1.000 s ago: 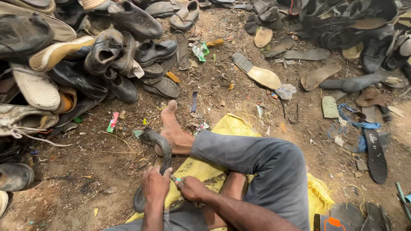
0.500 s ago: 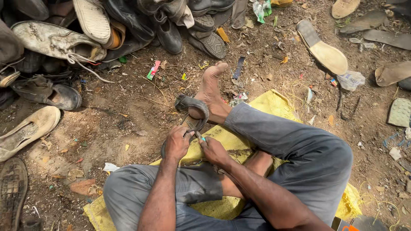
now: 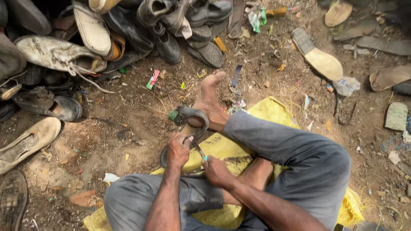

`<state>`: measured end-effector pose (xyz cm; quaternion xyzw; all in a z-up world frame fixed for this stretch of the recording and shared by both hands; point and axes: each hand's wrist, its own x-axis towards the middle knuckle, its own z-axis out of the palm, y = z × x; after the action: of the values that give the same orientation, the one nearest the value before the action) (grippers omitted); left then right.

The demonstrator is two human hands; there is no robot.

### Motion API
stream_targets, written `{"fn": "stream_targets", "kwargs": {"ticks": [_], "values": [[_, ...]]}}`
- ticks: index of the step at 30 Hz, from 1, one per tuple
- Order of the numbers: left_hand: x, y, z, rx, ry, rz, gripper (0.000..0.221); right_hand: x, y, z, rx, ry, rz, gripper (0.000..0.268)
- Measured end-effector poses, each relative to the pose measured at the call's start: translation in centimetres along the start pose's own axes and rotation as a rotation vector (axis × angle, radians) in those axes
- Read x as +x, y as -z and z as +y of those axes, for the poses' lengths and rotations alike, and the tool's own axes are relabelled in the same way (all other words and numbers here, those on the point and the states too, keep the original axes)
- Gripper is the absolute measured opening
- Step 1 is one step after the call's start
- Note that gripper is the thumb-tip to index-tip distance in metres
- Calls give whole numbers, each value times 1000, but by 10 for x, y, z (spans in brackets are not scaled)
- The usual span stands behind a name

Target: The person uses a small knife to trim and repair various shoes and sandals while sitting on the ground, handling a black sandal, a white sneaker, and a grey slip-on one at a time.

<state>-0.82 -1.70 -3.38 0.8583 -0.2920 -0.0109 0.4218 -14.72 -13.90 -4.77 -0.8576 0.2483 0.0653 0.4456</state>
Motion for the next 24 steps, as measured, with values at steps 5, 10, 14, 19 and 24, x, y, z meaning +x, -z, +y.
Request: {"fn": "stream_targets", "kwargs": {"ticks": [5,10,14,19,24], "values": [[-8,-1,6,7,-92,70,15,5,7,-28,97,-107,-134,41],[-5,21,20,-138,82,103,16,-45,-16,-34,75,-37,-128,39],[0,39,42,-184,400,91,22,-57,-15,-13,156,90,-171,37],[13,80,43,34,66,-277,33,-48,9,-14,552,-244,-450,36],[12,89,31,210,-289,-496,25,-55,24,-36,500,-360,-463,34]]}}
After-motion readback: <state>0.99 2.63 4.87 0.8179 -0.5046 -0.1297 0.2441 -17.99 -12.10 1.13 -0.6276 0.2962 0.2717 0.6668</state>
